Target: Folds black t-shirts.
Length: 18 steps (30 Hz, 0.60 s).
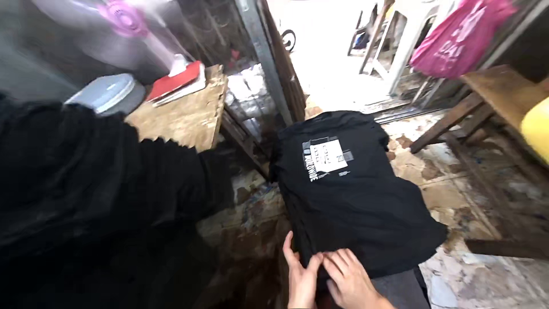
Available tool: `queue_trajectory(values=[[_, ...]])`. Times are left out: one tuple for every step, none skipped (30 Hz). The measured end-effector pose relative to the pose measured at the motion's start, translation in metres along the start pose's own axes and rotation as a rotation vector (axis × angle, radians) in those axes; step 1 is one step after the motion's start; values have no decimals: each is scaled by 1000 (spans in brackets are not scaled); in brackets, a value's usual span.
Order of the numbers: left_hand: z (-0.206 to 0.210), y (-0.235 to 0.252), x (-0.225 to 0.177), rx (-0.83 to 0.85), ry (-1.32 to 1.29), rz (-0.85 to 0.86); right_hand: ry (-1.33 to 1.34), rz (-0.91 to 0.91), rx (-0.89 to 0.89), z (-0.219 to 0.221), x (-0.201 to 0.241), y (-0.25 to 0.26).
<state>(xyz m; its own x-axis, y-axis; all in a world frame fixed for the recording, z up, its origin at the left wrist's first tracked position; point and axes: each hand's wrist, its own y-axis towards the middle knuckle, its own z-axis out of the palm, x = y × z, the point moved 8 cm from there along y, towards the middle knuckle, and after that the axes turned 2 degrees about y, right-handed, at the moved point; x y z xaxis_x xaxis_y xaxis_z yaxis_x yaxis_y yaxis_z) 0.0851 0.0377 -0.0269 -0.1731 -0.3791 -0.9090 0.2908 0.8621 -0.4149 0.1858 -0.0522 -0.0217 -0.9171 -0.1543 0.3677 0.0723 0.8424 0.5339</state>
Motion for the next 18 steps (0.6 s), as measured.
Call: queue_trajectory(values=[[3,-2,-13,39,163,100,-8,2,1,-2,2,-1],[7,-2,-23,106,272,165,-11,22,7,-4,2,-2],[10,0,-32,165,340,204,-28,57,8,-6,0,-1],[10,3,-40,210,358,221,-68,112,-5,-11,-7,-1],[10,6,-49,241,323,225,-120,186,-43,-20,-20,-2],[9,8,-61,265,226,206,-178,279,-105,-34,-38,-7],[8,9,-79,293,101,173,-239,389,-186,-53,-61,-14],[7,11,-100,316,-34,150,-315,510,-265,-74,-87,-24],[4,14,-121,336,-168,138,-395,627,-337,-94,-113,-38],[2,19,-141,357,-282,136,-456,722,-385,-111,-135,-54],[0,25,-158,382,-370,136,-471,789,-400,-122,-152,-69],[-1,33,-172,422,-424,142,-442,834,-384,-128,-164,-81],[0,40,-185,469,-435,170,-401,872,-346,-132,-173,-87],[1,47,-198,477,-378,218,-380,905,-290,-137,-179,-87],[1,52,-208,429,-261,261,-380,931,-221,-145,-183,-81],[0,53,-219,336,-133,298,-421,927,-171,-162,-184,-68],[-5,50,-233,233,-30,318,-485,887,-167,-189,-179,-46],[-15,40,-249,128,33,321,-563,810,-205,-224,-166,-17]])
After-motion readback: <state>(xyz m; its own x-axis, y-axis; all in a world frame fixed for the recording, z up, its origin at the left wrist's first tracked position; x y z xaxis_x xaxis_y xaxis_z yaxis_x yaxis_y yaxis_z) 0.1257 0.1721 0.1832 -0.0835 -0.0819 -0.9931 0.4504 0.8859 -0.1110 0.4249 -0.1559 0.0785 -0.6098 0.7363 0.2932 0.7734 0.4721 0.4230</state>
